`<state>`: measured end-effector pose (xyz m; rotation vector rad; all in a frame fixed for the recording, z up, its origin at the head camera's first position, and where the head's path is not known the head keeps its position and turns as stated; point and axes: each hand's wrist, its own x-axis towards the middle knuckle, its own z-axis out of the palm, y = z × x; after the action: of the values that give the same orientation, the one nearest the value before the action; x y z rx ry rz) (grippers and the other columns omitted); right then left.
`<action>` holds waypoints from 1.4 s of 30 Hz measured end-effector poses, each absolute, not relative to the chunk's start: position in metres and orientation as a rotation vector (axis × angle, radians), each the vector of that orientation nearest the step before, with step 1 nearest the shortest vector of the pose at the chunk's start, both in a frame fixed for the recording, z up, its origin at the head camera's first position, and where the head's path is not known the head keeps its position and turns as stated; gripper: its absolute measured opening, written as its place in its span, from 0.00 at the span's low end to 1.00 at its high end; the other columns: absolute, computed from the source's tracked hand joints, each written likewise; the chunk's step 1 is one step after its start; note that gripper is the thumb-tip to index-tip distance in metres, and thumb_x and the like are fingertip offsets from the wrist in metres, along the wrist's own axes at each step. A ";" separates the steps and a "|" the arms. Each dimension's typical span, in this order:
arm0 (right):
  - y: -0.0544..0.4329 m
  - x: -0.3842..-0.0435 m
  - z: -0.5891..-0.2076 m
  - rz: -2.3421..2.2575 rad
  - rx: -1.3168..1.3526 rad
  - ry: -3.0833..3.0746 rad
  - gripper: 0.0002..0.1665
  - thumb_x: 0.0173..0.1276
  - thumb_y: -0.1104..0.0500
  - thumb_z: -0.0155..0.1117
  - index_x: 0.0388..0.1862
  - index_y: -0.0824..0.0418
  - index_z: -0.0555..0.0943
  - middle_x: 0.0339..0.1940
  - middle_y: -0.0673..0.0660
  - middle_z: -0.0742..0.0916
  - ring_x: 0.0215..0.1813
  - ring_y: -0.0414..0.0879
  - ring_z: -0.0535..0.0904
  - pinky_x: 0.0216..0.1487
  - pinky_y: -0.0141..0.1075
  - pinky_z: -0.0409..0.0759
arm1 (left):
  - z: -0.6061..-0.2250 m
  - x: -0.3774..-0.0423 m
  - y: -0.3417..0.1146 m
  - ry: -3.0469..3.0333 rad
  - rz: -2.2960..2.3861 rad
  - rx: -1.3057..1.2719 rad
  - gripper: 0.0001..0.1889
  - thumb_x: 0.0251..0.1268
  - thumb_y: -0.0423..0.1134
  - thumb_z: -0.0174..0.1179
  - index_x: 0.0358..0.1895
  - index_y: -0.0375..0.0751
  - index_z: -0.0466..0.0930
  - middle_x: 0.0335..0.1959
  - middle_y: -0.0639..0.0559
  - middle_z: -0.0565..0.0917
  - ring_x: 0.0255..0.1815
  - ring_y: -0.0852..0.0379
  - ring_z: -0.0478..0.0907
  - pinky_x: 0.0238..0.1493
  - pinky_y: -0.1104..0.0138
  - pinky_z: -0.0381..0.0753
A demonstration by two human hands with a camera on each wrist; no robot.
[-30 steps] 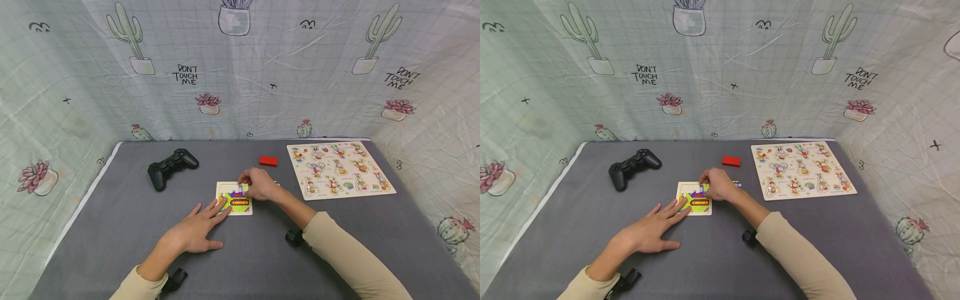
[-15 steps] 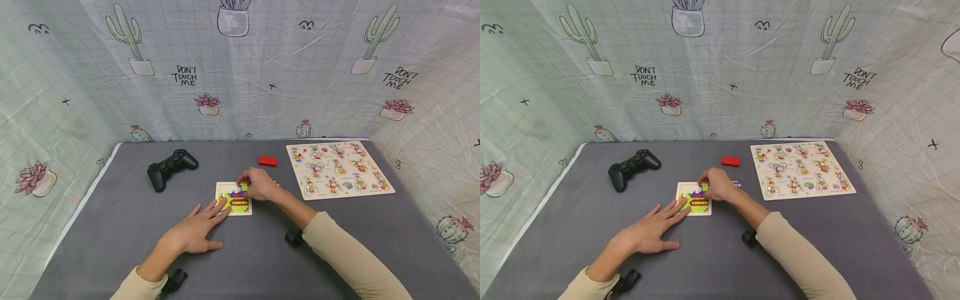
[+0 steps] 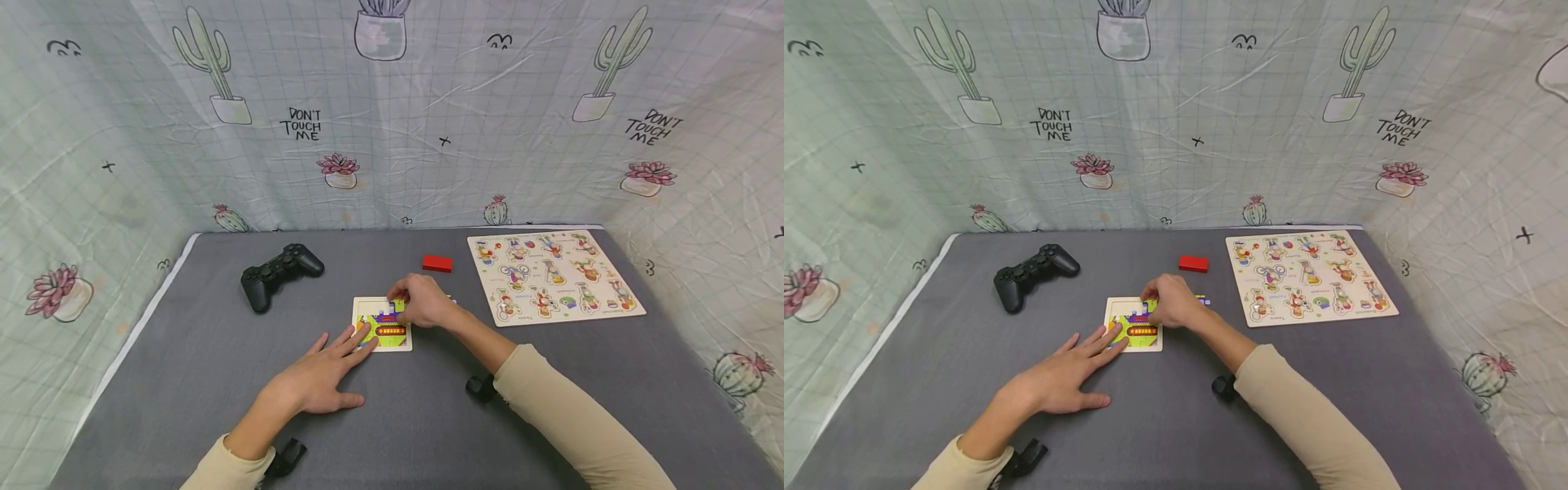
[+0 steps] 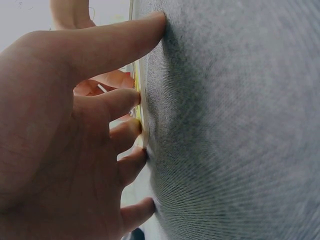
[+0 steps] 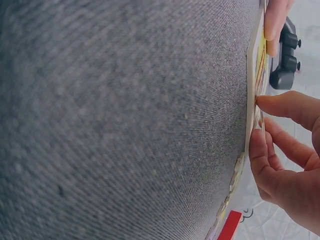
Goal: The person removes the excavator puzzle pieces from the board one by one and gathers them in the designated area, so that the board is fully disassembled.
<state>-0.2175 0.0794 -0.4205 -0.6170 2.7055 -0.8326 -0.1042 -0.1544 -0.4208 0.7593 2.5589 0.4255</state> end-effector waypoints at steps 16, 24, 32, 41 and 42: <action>0.090 -0.216 -0.417 -0.893 -0.601 2.690 0.19 0.56 0.67 0.79 0.48 0.59 0.91 0.42 0.56 0.86 0.43 0.46 0.78 0.47 0.38 0.80 | -0.420 -0.104 -0.154 2.556 0.412 0.745 0.49 0.66 0.58 0.70 0.85 0.56 0.52 0.88 0.57 0.43 0.89 0.47 0.42 0.83 0.37 0.44; 0.104 -0.216 -0.417 -0.944 -0.645 2.708 0.18 0.56 0.66 0.80 0.48 0.60 0.91 0.42 0.56 0.88 0.43 0.47 0.81 0.46 0.38 0.81 | -0.420 -0.104 -0.154 2.556 0.420 0.743 0.49 0.66 0.58 0.71 0.85 0.55 0.53 0.88 0.56 0.44 0.89 0.47 0.42 0.83 0.36 0.43; 0.122 -0.217 -0.417 -0.998 -0.645 2.709 0.20 0.55 0.67 0.79 0.48 0.60 0.91 0.41 0.56 0.90 0.40 0.46 0.82 0.46 0.40 0.83 | -0.420 -0.104 -0.154 2.555 0.422 0.751 0.50 0.66 0.58 0.70 0.85 0.54 0.53 0.88 0.56 0.43 0.89 0.47 0.42 0.83 0.36 0.43; 0.143 -0.219 -0.416 -1.024 -0.640 2.706 0.21 0.55 0.67 0.78 0.50 0.62 0.90 0.44 0.58 0.90 0.45 0.50 0.84 0.48 0.42 0.84 | -0.420 -0.103 -0.155 2.562 0.439 0.760 0.49 0.66 0.57 0.71 0.85 0.54 0.53 0.88 0.54 0.44 0.88 0.45 0.43 0.82 0.35 0.43; 0.146 -0.219 -0.415 -1.026 -0.631 2.705 0.21 0.56 0.67 0.78 0.51 0.62 0.90 0.45 0.58 0.90 0.45 0.50 0.84 0.49 0.43 0.84 | -0.420 -0.103 -0.155 2.563 0.440 0.763 0.49 0.66 0.56 0.71 0.85 0.54 0.53 0.88 0.54 0.44 0.88 0.45 0.43 0.82 0.35 0.44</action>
<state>-0.2191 0.1455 -0.4155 -0.6310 2.7047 -1.0257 -0.1033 -0.1546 -0.4202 0.7627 2.5629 0.4397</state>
